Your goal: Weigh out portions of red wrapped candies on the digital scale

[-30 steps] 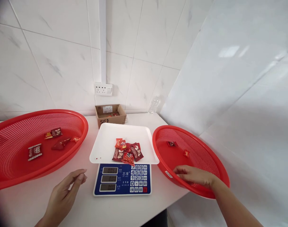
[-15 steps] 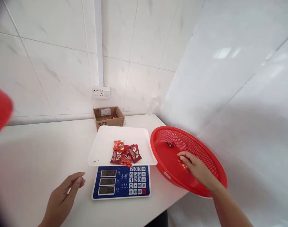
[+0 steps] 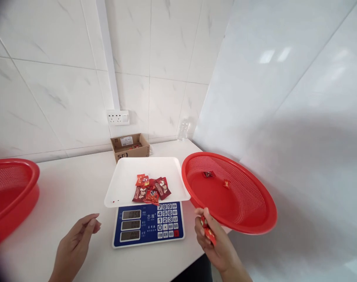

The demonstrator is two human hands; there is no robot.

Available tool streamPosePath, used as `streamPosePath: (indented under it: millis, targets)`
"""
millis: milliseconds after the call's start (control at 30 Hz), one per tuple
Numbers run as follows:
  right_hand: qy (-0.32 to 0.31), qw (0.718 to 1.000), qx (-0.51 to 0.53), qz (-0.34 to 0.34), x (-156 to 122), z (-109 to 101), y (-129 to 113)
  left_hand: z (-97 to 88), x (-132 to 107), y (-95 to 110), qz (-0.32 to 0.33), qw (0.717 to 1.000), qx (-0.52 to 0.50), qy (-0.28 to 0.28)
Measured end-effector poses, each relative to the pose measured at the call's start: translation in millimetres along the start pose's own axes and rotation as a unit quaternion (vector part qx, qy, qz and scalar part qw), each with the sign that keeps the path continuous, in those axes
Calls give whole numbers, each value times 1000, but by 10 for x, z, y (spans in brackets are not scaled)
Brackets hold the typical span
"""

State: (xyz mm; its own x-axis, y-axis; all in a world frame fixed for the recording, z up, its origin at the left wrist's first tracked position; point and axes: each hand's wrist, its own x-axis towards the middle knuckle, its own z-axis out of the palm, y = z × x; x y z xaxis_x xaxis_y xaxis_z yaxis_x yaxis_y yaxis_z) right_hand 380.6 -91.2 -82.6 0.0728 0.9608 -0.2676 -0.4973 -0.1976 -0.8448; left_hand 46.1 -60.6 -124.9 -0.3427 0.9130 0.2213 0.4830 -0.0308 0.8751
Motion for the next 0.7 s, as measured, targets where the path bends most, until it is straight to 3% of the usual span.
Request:
streamPosePath:
  millis: [267,433,533,700]
  targets:
    - [89,990,108,-12,82,-129,-38,-28,79,-97,6,999,5,-45]
    - [130,983,128,-35,68,-152,-57,-11,46,-61,2,1000,7,-20]
    - [85,985,148,-7,56,-149,-57,-3,57,-83,10,999,12,-36]
    - [-67,979,168,98,23,-76,106,-21,96,-115,-6,998,25,-57]
